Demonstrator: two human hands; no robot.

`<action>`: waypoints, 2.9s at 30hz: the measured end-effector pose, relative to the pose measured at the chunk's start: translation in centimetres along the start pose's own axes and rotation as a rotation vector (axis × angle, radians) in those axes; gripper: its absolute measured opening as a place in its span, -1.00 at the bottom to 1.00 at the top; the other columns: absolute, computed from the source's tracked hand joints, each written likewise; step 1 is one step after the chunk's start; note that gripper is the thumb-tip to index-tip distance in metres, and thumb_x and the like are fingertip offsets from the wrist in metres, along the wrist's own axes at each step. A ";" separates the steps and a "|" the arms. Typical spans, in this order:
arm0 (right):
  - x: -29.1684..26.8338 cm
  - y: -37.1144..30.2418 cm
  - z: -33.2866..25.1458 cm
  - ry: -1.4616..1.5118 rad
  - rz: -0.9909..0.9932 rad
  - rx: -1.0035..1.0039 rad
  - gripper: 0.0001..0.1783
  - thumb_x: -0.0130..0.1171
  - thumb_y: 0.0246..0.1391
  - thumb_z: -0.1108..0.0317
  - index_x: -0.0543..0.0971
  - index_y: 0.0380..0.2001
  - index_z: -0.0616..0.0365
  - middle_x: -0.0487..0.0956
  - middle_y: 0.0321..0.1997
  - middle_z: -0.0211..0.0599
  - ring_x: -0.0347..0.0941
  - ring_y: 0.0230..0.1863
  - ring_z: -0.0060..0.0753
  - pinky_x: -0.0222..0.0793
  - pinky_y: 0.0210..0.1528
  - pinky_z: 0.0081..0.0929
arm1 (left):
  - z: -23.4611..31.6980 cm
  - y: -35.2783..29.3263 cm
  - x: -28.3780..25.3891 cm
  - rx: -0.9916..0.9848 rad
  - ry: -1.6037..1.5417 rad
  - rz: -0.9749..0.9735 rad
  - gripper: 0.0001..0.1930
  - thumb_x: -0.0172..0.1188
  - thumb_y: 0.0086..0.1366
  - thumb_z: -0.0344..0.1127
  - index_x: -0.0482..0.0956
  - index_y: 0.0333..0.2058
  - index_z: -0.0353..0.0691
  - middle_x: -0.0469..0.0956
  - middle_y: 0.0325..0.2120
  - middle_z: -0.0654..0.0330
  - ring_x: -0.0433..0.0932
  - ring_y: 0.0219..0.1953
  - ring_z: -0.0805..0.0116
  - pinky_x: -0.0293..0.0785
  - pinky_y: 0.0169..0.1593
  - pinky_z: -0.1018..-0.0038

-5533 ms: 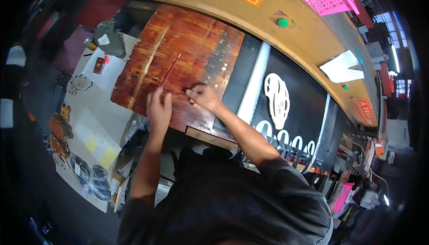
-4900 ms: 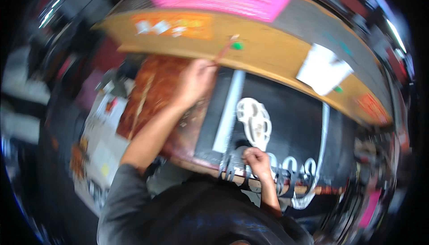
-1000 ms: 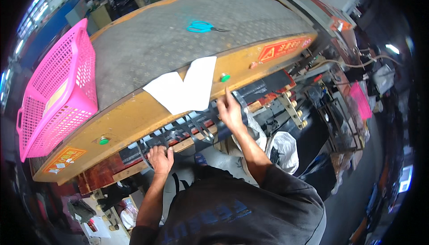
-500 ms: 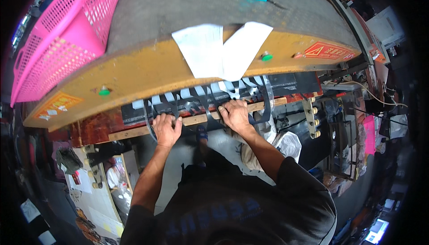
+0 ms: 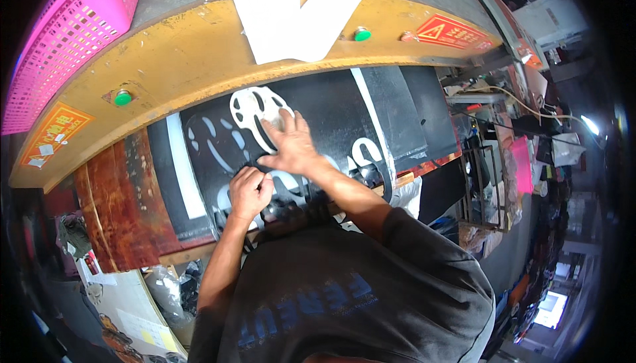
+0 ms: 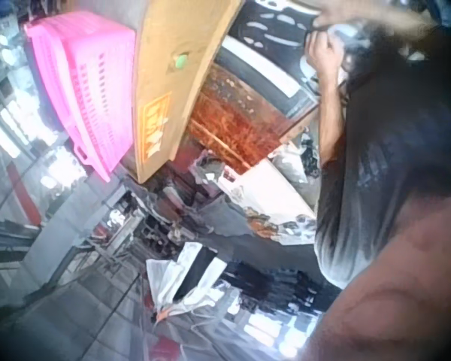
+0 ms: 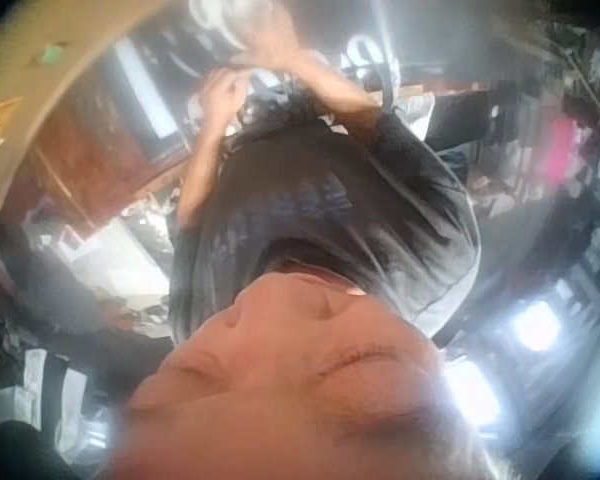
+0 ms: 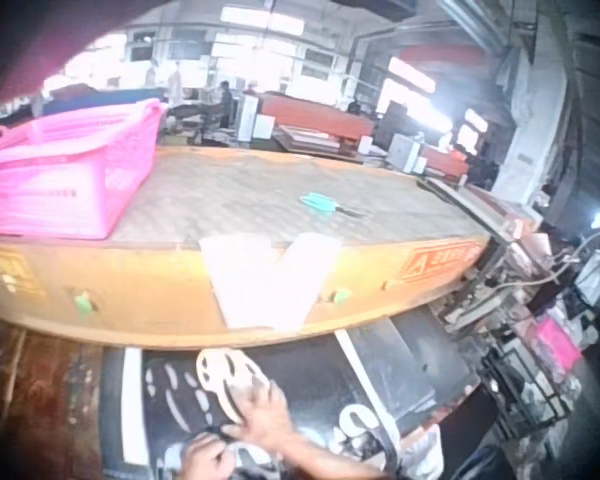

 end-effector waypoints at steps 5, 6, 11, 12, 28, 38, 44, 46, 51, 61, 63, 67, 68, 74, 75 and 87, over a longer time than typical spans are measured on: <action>1.0 -4.2 -0.2 0.107 -0.055 0.012 0.00 0.59 -0.27 -0.05 0.59 0.37 -0.14 0.26 0.55 0.13 0.19 0.45 0.51 0.26 0.48 0.26 | 1.3 -5.4 1.9 -0.003 0.113 -0.001 -0.72 0.36 0.14 -0.36 0.44 -0.64 -0.18 0.50 -0.61 0.15 0.54 -0.54 0.04 0.49 -0.44 0.15; 0.1 -4.8 0.3 0.192 -0.090 -0.004 -0.03 0.60 -0.28 -0.02 0.63 0.33 -0.14 0.30 0.53 0.13 0.23 0.45 0.45 0.30 0.47 0.23 | 1.6 -6.6 2.0 -0.013 0.120 -0.013 -0.72 0.36 0.13 -0.35 0.43 -0.64 -0.17 0.49 -0.61 0.15 0.54 -0.54 0.05 0.48 -0.45 0.16; -5.6 -6.2 8.1 1.340 -0.122 0.325 -0.31 0.48 -0.06 0.39 0.67 0.24 0.28 0.60 0.32 -0.14 0.53 0.31 -0.29 0.45 0.32 -0.38 | 3.2 -9.2 2.3 0.005 0.145 -0.029 -0.72 0.37 0.12 -0.35 0.43 -0.65 -0.17 0.47 -0.63 0.17 0.52 -0.54 0.07 0.47 -0.46 0.17; -7.3 -6.9 9.1 1.228 0.042 0.286 -0.27 0.48 -0.08 0.38 0.66 0.26 0.25 0.65 0.26 -0.17 0.53 0.29 -0.29 0.44 0.31 -0.39 | 3.2 -9.4 2.2 -0.013 0.150 -0.030 -0.72 0.37 0.12 -0.35 0.43 -0.65 -0.17 0.47 -0.62 0.17 0.52 -0.54 0.07 0.47 -0.46 0.17; -3.0 -11.0 8.3 0.055 0.296 0.219 -0.22 0.55 -0.12 -0.13 0.73 0.16 0.05 0.43 0.48 -0.01 0.15 0.46 0.56 0.21 0.46 0.36 | 4.2 -8.7 2.1 0.003 0.190 -0.047 -0.75 0.41 0.15 -0.35 0.49 -0.59 -0.17 0.51 -0.57 0.18 0.55 -0.48 0.05 0.50 -0.41 0.16; -6.0 -19.4 19.2 0.912 0.513 0.603 -0.63 0.40 0.32 0.24 0.75 0.05 0.28 0.75 -0.19 -0.38 0.61 -0.17 -0.61 0.54 -0.06 -0.53 | 8.3 -10.9 4.7 -0.049 -0.001 -0.264 -0.73 0.34 0.39 -0.30 0.55 -0.47 -0.29 0.50 -0.54 0.03 0.58 -0.47 -0.06 0.46 -0.39 0.11; -6.7 -22.7 17.5 1.109 0.499 0.444 -0.59 0.34 0.38 0.33 0.67 0.17 0.39 0.75 -0.18 -0.37 0.61 -0.19 -0.60 0.55 -0.06 -0.54 | 8.7 -16.1 7.6 -0.061 0.306 -0.283 -0.72 0.34 0.35 -0.05 0.69 -0.26 -0.18 0.72 -0.34 0.01 0.72 -0.21 -0.03 0.60 -0.10 0.08; -7.7 -23.1 17.6 1.125 0.534 0.439 -0.59 0.33 0.38 0.35 0.67 0.17 0.39 0.75 -0.17 -0.37 0.61 -0.17 -0.61 0.54 -0.04 -0.56 | 9.4 -16.4 7.9 0.009 0.398 -0.219 -0.69 0.39 0.29 -0.04 0.65 -0.35 -0.19 0.64 -0.39 0.04 0.64 -0.25 -0.04 0.53 -0.11 0.06; -6.8 -20.4 13.7 0.913 0.230 0.308 -0.59 0.33 0.36 0.24 0.71 0.14 0.29 0.80 -0.07 -0.19 0.66 -0.09 -0.54 0.60 0.04 -0.47 | 8.3 -12.8 6.1 0.000 0.439 -0.033 -0.60 0.47 0.21 0.01 0.55 -0.51 -0.17 0.54 -0.46 0.09 0.58 -0.31 -0.03 0.48 -0.17 0.07; -5.5 -18.1 11.1 0.592 0.234 0.247 -0.67 0.34 0.26 0.28 0.75 0.00 0.23 0.73 0.01 0.05 0.69 0.07 0.08 0.57 0.19 -0.20 | 6.9 -11.6 5.1 -0.066 0.400 0.007 -0.60 0.47 0.20 -0.04 0.51 -0.58 -0.16 0.53 -0.52 0.14 0.59 -0.37 0.00 0.51 -0.24 0.10; -5.5 -18.3 10.4 0.576 0.247 0.249 -0.67 0.34 0.26 0.28 0.75 0.01 0.23 0.72 0.04 0.05 0.68 0.09 0.07 0.57 0.20 -0.20 | 7.6 -13.1 5.4 -0.098 0.391 -0.021 -0.62 0.47 0.19 -0.01 0.58 -0.55 -0.16 0.55 -0.50 0.13 0.61 -0.34 0.02 0.53 -0.24 0.09; -6.4 -18.3 8.7 0.427 0.313 0.215 -0.53 0.39 0.20 0.22 0.70 0.13 0.18 0.60 0.26 0.11 0.52 0.30 0.16 0.46 0.35 -0.11 | 10.4 -16.9 5.9 -0.139 0.396 -0.139 -0.62 0.43 0.25 -0.02 0.59 -0.53 -0.17 0.60 -0.47 0.10 0.64 -0.30 -0.02 0.55 -0.20 0.08; -6.5 -18.2 8.3 0.322 0.326 0.211 -0.46 0.41 0.17 0.17 0.68 0.19 0.16 0.54 0.34 0.14 0.46 0.37 0.20 0.41 0.40 -0.07 | 11.4 -17.8 5.7 -0.133 0.349 -0.157 -0.62 0.40 0.31 -0.03 0.60 -0.51 -0.20 0.59 -0.48 0.08 0.64 -0.32 -0.03 0.56 -0.21 0.06; -3.0 -17.8 5.3 0.108 0.197 0.212 -0.04 0.57 -0.10 -0.13 0.56 0.38 -0.04 0.19 0.58 0.32 0.08 0.54 0.57 0.08 0.56 0.26 | 11.2 -19.2 0.6 -0.125 0.107 0.081 -0.72 0.41 0.34 -0.30 0.55 -0.51 -0.24 0.54 -0.53 0.08 0.58 -0.46 0.00 0.52 -0.34 0.11; -2.5 -18.5 5.0 0.044 0.196 0.245 -0.03 0.57 -0.14 -0.13 0.57 0.37 -0.07 0.21 0.56 0.31 0.07 0.53 0.57 0.09 0.54 0.29 | 10.2 -19.5 -0.1 -0.170 0.155 0.120 -0.70 0.40 0.35 -0.28 0.53 -0.52 -0.24 0.53 -0.54 0.09 0.57 -0.47 0.01 0.51 -0.35 0.11; -2.3 -25.5 2.3 0.073 0.362 0.108 -0.23 0.52 -0.26 0.01 0.75 0.13 0.01 0.40 0.48 -0.12 0.20 0.42 0.28 0.25 0.43 0.17 | 10.6 -26.1 1.1 -0.071 0.250 0.114 -0.70 0.40 0.29 -0.24 0.49 -0.53 -0.16 0.50 -0.54 0.17 0.58 -0.44 0.07 0.51 -0.37 0.16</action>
Point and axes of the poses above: each hand's wrist, its own y-axis towards the middle knuckle, its own x-axis out of the palm, z = x × y, the point moved 10 cm from there along y, towards the middle knuckle
